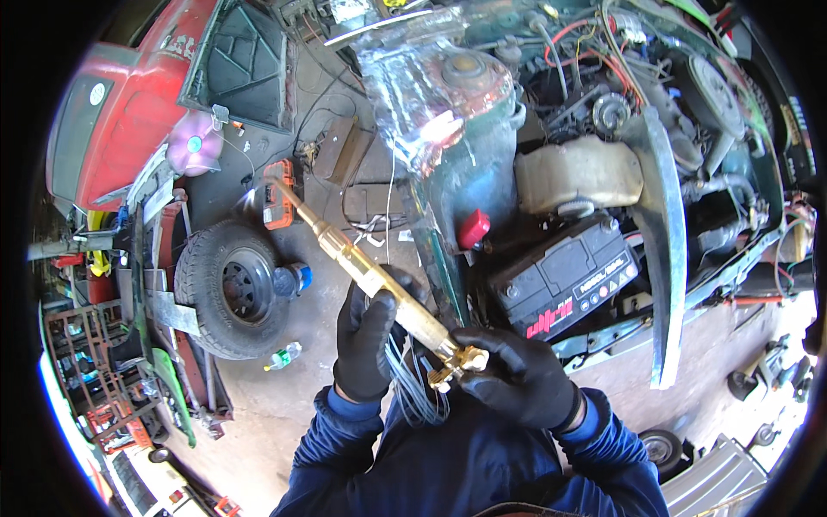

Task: The person welds a metal frame on a green car using a welding torch and filler wire. They repeatedly feed the wire into the torch and apply heat to the frame, creating sparks. The person also uses a hammer to tap the welded area.

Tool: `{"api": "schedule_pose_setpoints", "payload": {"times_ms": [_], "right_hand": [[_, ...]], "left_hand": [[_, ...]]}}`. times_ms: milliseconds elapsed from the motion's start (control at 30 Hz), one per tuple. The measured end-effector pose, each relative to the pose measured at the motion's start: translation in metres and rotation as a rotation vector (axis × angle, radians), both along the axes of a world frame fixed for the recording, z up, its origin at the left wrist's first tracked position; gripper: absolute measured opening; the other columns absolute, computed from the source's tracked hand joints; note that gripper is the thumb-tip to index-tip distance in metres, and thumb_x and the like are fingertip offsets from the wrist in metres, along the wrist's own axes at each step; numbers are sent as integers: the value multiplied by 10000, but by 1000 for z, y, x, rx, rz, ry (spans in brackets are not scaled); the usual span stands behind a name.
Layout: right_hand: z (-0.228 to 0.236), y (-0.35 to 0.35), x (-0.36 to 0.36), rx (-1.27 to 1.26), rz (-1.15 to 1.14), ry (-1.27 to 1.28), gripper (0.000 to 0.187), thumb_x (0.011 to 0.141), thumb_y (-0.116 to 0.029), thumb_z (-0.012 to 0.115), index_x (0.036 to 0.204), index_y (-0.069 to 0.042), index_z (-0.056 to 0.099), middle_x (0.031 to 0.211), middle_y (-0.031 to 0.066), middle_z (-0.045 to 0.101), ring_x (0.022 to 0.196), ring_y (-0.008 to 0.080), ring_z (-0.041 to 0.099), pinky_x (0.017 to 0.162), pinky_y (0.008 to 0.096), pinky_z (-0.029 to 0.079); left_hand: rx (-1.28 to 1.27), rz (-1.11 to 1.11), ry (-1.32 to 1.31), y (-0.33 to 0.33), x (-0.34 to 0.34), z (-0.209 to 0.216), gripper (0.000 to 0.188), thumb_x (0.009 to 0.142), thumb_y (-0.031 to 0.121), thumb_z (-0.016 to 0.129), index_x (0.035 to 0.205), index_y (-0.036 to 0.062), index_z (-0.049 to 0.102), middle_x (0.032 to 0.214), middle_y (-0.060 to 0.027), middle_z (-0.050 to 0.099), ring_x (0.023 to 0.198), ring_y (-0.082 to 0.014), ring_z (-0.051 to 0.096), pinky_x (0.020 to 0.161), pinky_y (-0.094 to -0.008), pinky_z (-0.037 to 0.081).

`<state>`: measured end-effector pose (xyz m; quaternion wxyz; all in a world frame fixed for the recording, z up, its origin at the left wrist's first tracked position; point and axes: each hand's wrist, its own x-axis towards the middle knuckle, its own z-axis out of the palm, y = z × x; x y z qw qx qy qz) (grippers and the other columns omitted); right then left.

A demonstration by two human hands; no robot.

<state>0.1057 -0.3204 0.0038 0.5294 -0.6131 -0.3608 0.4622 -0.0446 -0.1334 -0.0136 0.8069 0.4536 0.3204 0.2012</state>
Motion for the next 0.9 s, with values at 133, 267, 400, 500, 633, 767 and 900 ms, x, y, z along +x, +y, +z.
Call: {"api": "schedule_pose_setpoints", "payload": {"times_ms": [133, 267, 400, 500, 633, 767, 900], "right_hand": [[11, 18, 3, -41, 170, -68, 568, 976, -206, 799, 1469, 0, 605, 1200, 174, 758, 1018, 231, 767, 880, 355, 600], [24, 46, 30, 82, 269, -477, 585, 995, -219, 783, 1502, -8, 583, 1194, 151, 760, 1022, 210, 761, 892, 354, 596], [47, 98, 74, 24, 154, -556, 447, 1048, -221, 732, 1431, -8, 641, 1084, 88, 746, 951, 141, 719, 867, 336, 579], [78, 140, 102, -25, 77, -758, 389, 1077, -224, 660, 1404, -13, 664, 1218, 87, 753, 1058, 137, 695, 942, 305, 558], [104, 171, 92, 153, -60, -851, 412, 1086, -244, 611, 1388, 31, 666, 1301, 147, 740, 1095, 173, 710, 972, 312, 548], [101, 160, 49, 44, -229, -740, 495, 1100, -312, 598, 1406, 75, 643, 1285, 169, 744, 1066, 180, 725, 939, 328, 566], [82, 130, 5, -9, -351, -587, 491, 1085, -341, 636, 1378, 52, 665, 1180, 105, 746, 996, 150, 708, 896, 305, 565]], "left_hand": [[-40, 150, -41, 3, -16, -4, 485, 1084, 451, 611, 1269, 11, 528, 1059, -165, 599, 726, -248, 693, 544, -345, 560], [33, 236, -37, 10, -35, -14, 466, 1095, 443, 596, 1254, 10, 526, 1005, -148, 608, 728, -241, 683, 554, -349, 562], [-18, 299, -67, 13, -60, -25, 455, 1102, 428, 580, 1247, 0, 527, 991, -139, 602, 754, -236, 682, 567, -346, 567], [9, 304, -76, 21, -79, -37, 462, 1107, 423, 576, 1262, -9, 529, 1045, -143, 597, 781, -245, 683, 573, -346, 574], [-57, 312, -124, 31, -96, -57, 466, 1116, 421, 566, 1303, -4, 527, 1089, -143, 600, 851, -271, 686, 600, -359, 580], [-176, 203, -152, 52, -104, -66, 449, 1107, 400, 589, 1328, 12, 538, 1120, -135, 608, 937, -276, 672, 768, -410, 596], [-197, 68, -164, 78, -108, -62, 426, 1098, 381, 608, 1324, 25, 551, 1139, -121, 614, 979, -261, 661, 856, -423, 589]]}}
